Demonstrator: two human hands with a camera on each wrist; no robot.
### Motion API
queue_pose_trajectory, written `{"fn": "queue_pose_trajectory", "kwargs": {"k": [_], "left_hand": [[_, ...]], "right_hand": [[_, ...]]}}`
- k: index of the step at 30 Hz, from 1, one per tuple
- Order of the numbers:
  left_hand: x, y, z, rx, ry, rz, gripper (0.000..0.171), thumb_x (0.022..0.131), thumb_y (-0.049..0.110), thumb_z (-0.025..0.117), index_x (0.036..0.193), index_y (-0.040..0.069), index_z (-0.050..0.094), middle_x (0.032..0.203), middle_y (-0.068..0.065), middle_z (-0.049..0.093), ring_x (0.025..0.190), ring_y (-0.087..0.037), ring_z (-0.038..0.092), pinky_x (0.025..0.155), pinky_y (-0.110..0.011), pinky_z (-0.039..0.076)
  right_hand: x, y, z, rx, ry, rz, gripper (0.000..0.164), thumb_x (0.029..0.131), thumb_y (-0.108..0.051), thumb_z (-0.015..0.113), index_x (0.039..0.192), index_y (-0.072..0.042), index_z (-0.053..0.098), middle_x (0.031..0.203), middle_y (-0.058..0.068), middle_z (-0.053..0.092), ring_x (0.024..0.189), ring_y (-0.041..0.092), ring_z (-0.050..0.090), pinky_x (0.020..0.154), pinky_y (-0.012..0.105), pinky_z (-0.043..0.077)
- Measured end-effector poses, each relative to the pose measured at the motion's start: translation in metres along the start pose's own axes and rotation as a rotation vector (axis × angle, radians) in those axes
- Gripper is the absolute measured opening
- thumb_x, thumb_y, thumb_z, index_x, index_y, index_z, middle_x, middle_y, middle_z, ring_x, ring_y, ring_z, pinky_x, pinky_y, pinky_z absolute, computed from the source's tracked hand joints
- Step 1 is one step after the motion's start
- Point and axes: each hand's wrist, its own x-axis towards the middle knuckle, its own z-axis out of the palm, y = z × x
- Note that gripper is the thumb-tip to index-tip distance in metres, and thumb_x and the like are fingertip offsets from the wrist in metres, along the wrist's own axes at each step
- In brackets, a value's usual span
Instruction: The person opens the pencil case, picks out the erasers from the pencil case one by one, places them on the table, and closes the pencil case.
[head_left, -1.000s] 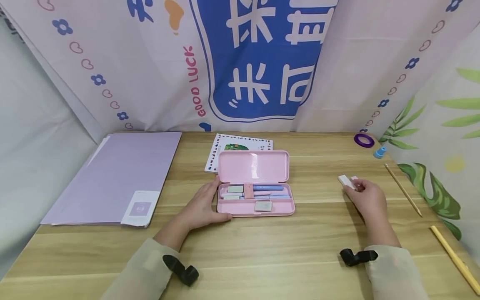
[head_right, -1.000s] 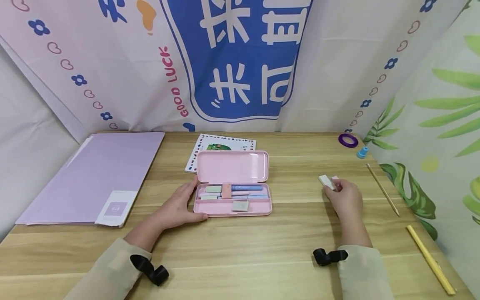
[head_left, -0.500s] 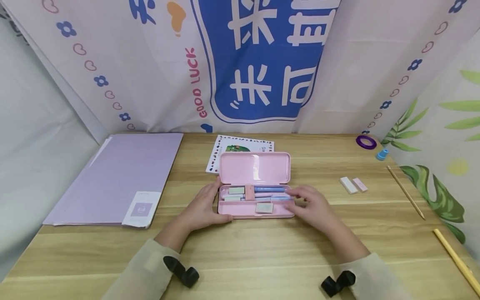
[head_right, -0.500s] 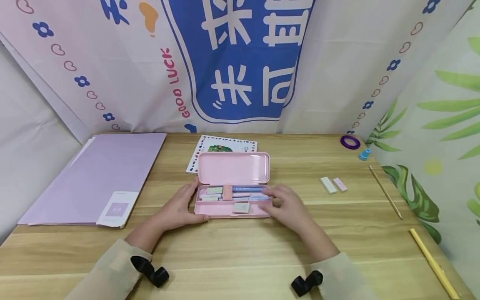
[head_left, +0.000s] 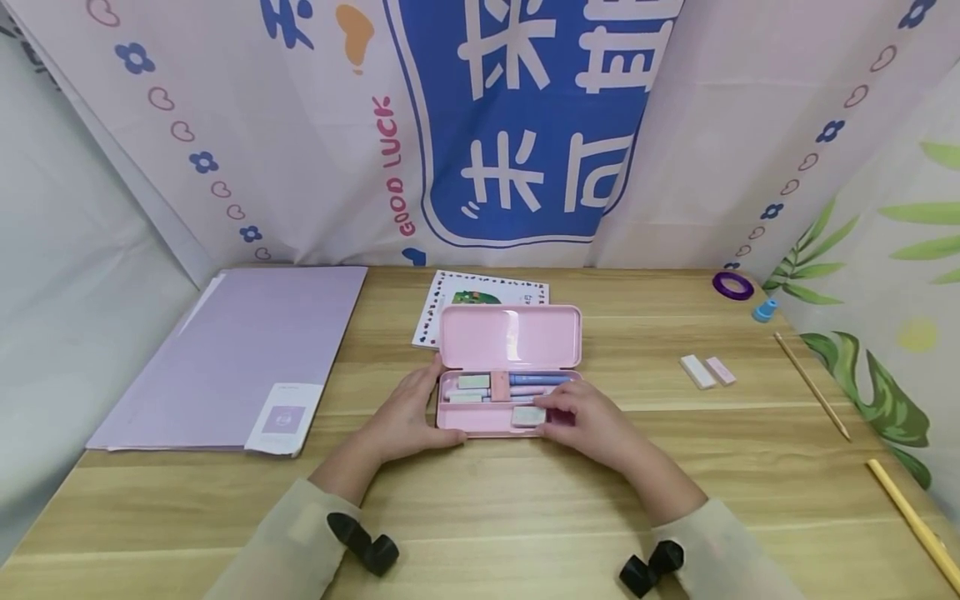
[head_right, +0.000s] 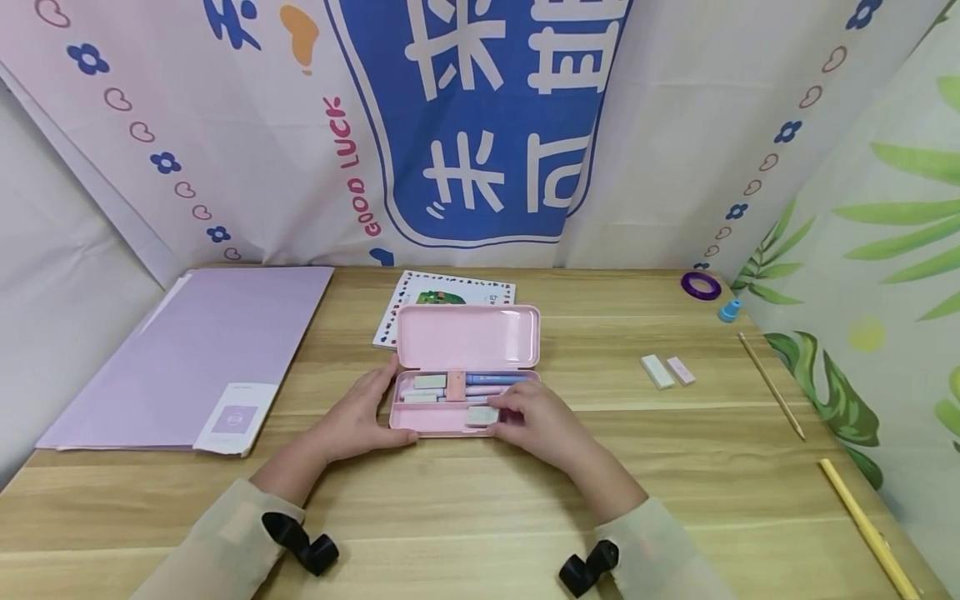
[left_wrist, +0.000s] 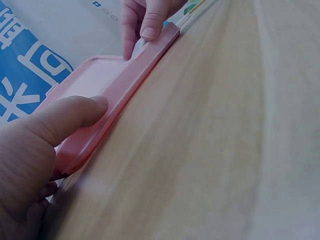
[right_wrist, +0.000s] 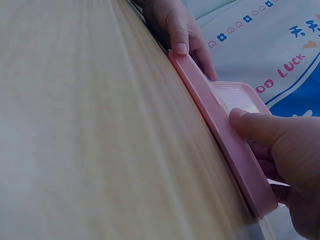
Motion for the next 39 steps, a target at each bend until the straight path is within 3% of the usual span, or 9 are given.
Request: {"fn": "queue_pose_trajectory", "kwargs": {"k": [5,10,15,21,25,28,29,33,39], "left_hand": [[0.001,0.0,0.0,0.007,-0.002,-0.004,0.126,0.069,0.058,0.081,0.159,0.01,0.006,0.162,-0.016,0.022,0.149,-0.036,0.022,0.118,-0.055,0.026],[0.001,0.0,0.001,0.012,-0.003,-0.012,0.128,0.068,0.061,0.081,0.159,0.011,0.005,0.162,-0.015,0.021,0.149,-0.035,0.022,0.119,-0.055,0.026],[0.001,0.0,0.002,0.009,-0.003,-0.015,0.129,0.067,0.062,0.081,0.159,0.013,0.004,0.162,-0.015,0.021,0.149,-0.035,0.022,0.118,-0.056,0.026],[0.0,0.0,0.001,0.013,-0.003,-0.008,0.128,0.068,0.061,0.081,0.159,0.011,0.005,0.162,-0.016,0.022,0.149,-0.036,0.022,0.118,-0.056,0.026],[0.0,0.0,0.001,0.015,-0.003,-0.006,0.128,0.068,0.061,0.081,0.159,0.011,0.006,0.162,-0.016,0.022,0.149,-0.036,0.022,0.118,-0.056,0.026],[0.0,-0.001,0.001,0.017,-0.003,-0.009,0.128,0.068,0.062,0.08,0.159,0.011,0.005,0.162,-0.016,0.022,0.149,-0.036,0.022,0.118,-0.056,0.027],[0.0,-0.001,0.001,0.019,-0.003,-0.009,0.128,0.068,0.062,0.08,0.159,0.011,0.005,0.162,-0.016,0.022,0.149,-0.036,0.022,0.118,-0.056,0.027],[0.0,-0.001,0.001,0.021,-0.004,-0.012,0.128,0.068,0.062,0.08,0.159,0.011,0.005,0.162,-0.016,0.021,0.149,-0.036,0.022,0.118,-0.056,0.026],[0.0,0.001,0.0,0.021,-0.005,-0.006,0.127,0.069,0.06,0.08,0.159,0.01,0.005,0.162,-0.016,0.021,0.149,-0.036,0.022,0.119,-0.056,0.026]], "right_hand": [[0.0,0.002,-0.003,0.056,0.017,0.035,0.03,0.082,-0.022,0.079,0.109,-0.009,0.075,0.101,0.002,0.07,0.103,0.025,0.062,0.093,0.044,0.052],[-0.005,0.007,-0.017,0.124,0.096,0.129,0.028,0.082,-0.019,0.079,0.108,-0.009,0.076,0.112,0.011,0.071,0.105,0.03,0.063,0.09,0.047,0.053],[-0.017,0.023,-0.038,0.113,0.208,0.23,0.031,0.081,-0.018,0.08,0.11,-0.009,0.075,0.108,0.009,0.072,0.096,0.022,0.061,0.082,0.033,0.05],[-0.04,0.057,-0.061,0.01,0.379,0.333,0.029,0.086,-0.019,0.076,0.112,-0.004,0.073,0.104,0.013,0.071,0.092,0.014,0.057,0.076,0.017,0.043],[-0.049,0.078,-0.07,-0.053,0.445,0.462,0.036,0.09,-0.023,0.071,0.117,0.001,0.069,0.111,0.022,0.068,0.101,0.026,0.06,0.087,0.033,0.049],[-0.051,0.087,-0.074,-0.077,0.422,0.561,0.043,0.093,-0.027,0.066,0.122,0.004,0.065,0.122,0.029,0.062,0.117,0.043,0.054,0.1,0.055,0.043],[-0.051,0.089,-0.075,-0.089,0.405,0.578,0.044,0.094,-0.028,0.065,0.123,0.005,0.064,0.124,0.031,0.06,0.12,0.045,0.052,0.103,0.058,0.041],[-0.05,0.096,-0.074,-0.134,0.357,0.608,0.044,0.095,-0.028,0.064,0.123,0.006,0.063,0.125,0.033,0.059,0.124,0.05,0.048,0.104,0.06,0.039],[-0.05,0.099,-0.072,-0.173,0.324,0.635,0.043,0.092,-0.025,0.066,0.12,0.007,0.065,0.121,0.03,0.063,0.12,0.049,0.053,0.1,0.06,0.042]]}}
